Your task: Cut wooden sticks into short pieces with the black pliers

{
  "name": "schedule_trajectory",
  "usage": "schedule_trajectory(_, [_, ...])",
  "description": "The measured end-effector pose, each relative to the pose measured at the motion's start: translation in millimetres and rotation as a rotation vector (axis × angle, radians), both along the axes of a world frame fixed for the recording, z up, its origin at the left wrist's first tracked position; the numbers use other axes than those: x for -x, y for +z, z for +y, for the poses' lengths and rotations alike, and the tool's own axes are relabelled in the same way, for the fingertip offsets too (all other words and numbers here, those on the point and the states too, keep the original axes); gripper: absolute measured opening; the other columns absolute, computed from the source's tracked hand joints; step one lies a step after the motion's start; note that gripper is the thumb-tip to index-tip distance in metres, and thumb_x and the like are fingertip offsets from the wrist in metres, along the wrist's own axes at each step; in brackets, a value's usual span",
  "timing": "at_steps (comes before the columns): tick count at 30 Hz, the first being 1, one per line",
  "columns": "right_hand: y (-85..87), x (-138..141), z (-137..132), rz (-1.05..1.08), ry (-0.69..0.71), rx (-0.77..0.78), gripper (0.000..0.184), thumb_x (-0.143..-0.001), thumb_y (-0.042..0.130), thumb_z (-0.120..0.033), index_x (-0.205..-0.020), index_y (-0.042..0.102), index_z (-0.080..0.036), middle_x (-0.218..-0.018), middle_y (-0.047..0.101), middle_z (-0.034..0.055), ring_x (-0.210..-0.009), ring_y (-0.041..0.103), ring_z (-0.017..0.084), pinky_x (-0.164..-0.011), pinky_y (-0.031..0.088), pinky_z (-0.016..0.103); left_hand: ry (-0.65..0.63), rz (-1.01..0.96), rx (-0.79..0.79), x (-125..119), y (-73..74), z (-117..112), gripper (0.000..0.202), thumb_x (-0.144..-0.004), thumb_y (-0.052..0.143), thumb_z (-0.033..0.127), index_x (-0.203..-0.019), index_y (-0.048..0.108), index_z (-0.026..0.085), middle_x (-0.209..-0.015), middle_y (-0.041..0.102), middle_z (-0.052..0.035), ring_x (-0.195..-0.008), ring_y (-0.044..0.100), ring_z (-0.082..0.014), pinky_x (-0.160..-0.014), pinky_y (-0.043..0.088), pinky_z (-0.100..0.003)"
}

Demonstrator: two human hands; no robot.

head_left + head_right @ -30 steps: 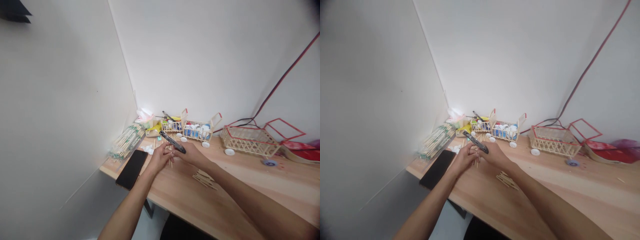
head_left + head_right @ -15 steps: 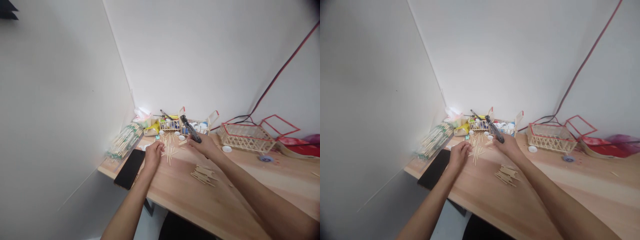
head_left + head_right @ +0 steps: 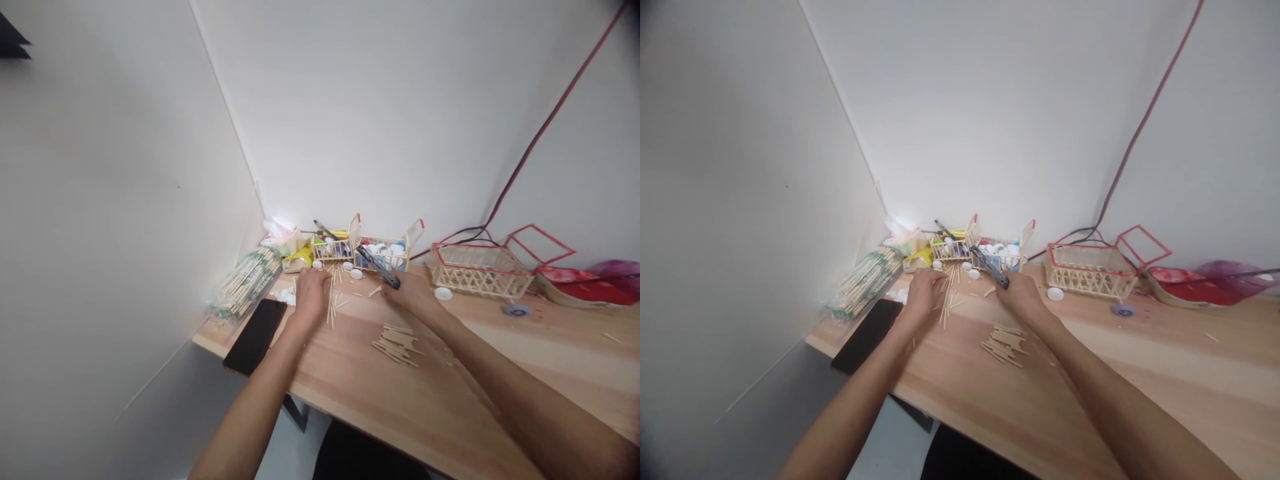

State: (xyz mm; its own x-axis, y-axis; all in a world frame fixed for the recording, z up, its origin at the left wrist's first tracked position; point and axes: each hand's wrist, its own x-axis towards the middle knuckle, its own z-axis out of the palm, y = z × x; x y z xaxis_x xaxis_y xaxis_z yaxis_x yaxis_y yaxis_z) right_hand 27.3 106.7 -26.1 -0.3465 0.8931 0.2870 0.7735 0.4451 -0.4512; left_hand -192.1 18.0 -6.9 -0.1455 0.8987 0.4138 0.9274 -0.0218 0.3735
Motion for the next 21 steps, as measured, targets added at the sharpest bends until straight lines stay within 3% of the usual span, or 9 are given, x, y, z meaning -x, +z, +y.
schedule_trajectory(3, [-1.9, -2.9, 1.7, -0.021, 0.000, -0.007, 0.020, -0.080, 0.055, -0.027, -0.077, 0.071, -0.016, -0.074, 0.072, 0.0116, -0.067, 0.062, 0.024, -0.057, 0.037, 0.028, 0.055, 0.062, 0.151, -18.1, 3.9, 24.9, 0.028, -0.089, 0.049, 0.024, -0.077, 0.073, 0.015, -0.085, 0.070, -0.0145, -0.089, 0.061, -0.0263, -0.082, 0.042, -0.035])
schedule_trajectory(6, [-1.9, -6.4, 2.6, -0.040, -0.003, -0.009, 0.017, -0.077, 0.058, -0.025, -0.077, 0.071, -0.016, -0.071, 0.071, 0.0099, -0.066, 0.061, 0.023, -0.058, 0.037, 0.028, 0.135, 0.072, 0.230, -30.4, 0.6, 47.2, 0.028, -0.088, 0.056, 0.032, -0.089, 0.073, 0.010, -0.098, 0.070, -0.0222, -0.101, 0.060, -0.0323, -0.083, 0.044, -0.037])
schedule_trajectory(10, [4.4, -16.9, -1.5, -0.044, 0.018, -0.004, 0.019, -0.077, 0.057, -0.024, -0.086, 0.073, -0.018, -0.073, 0.072, 0.0072, -0.069, 0.063, 0.023, -0.061, 0.039, 0.028, 0.223, 0.055, 0.329, -30.7, -4.9, 65.9, 0.026, -0.085, 0.053, 0.013, -0.101, 0.072, 0.005, -0.107, 0.069, -0.0267, -0.110, 0.060, -0.0341, -0.084, 0.045, -0.037])
schedule_trajectory(16, [22.0, -43.6, -23.0, 0.036, 0.018, 0.012, 0.027, -0.080, 0.055, -0.026, -0.099, 0.073, -0.018, -0.082, 0.074, 0.0091, -0.076, 0.067, 0.027, -0.064, 0.042, 0.029, 0.219, 0.001, 0.422, -13.8, -4.4, 76.3, 0.028, -0.074, 0.059, 0.006, -0.098, 0.073, 0.007, -0.107, 0.069, -0.0268, -0.110, 0.063, -0.0336, -0.084, 0.048, -0.036])
schedule_trajectory(21, [25.1, -72.8, -41.7, 0.065, -0.022, 0.002, 0.023, -0.080, 0.054, -0.031, -0.087, 0.072, -0.020, -0.076, 0.073, 0.0087, -0.072, 0.067, 0.028, -0.063, 0.044, 0.032, 0.142, -0.138, 0.296, -1.4, -11.1, 70.4, 0.015, -0.079, 0.057, 0.010, -0.083, 0.072, 0.010, -0.093, 0.072, -0.0225, -0.100, 0.066, -0.0295, -0.083, 0.046, -0.034])
